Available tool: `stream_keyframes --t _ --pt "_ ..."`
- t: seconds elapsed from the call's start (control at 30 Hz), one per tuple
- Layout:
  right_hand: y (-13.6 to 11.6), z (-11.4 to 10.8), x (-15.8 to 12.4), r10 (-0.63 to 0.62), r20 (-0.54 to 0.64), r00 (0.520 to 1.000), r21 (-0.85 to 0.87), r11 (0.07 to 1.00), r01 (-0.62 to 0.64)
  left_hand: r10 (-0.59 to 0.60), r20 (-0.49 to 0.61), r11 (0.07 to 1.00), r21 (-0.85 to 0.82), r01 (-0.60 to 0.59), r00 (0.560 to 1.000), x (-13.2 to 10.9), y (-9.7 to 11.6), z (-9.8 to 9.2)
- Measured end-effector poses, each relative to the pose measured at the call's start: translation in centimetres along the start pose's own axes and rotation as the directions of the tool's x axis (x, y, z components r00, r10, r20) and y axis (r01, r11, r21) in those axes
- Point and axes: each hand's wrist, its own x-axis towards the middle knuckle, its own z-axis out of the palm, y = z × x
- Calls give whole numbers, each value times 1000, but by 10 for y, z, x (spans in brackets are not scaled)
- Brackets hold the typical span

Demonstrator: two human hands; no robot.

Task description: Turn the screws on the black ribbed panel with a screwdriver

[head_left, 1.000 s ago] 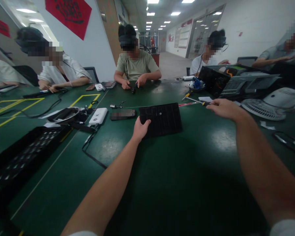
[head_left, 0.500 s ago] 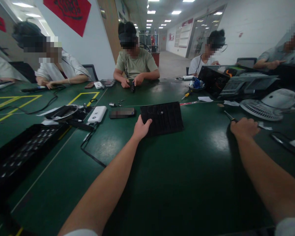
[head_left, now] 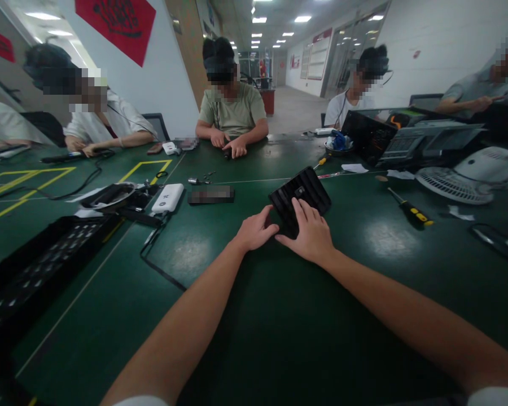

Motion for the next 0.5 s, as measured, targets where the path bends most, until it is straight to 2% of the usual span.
stream_keyframes --t 0.1,0.2,0.3,0.43,0.5 --pt "8 -2 11 28 55 998 -69 997 -24 5 6 1000 -27 -5 1000 0 -3 -2" --pt "35 -9 17 114 89 989 -38 993 -111 7 18 998 -60 -6 1000 1 -8 -2" --pt "69 -17 18 175 14 984 -6 985 -175 0 10 997 -76 0 1000 1 -11 -1" --pt "122 -26 19 251 -127 959 -50 964 -259 -9 16 996 -89 10 1000 1 -11 -1" --pt "149 -31 22 309 -124 943 -7 950 -312 -8 14 994 -106 9 1000 1 -9 -2"
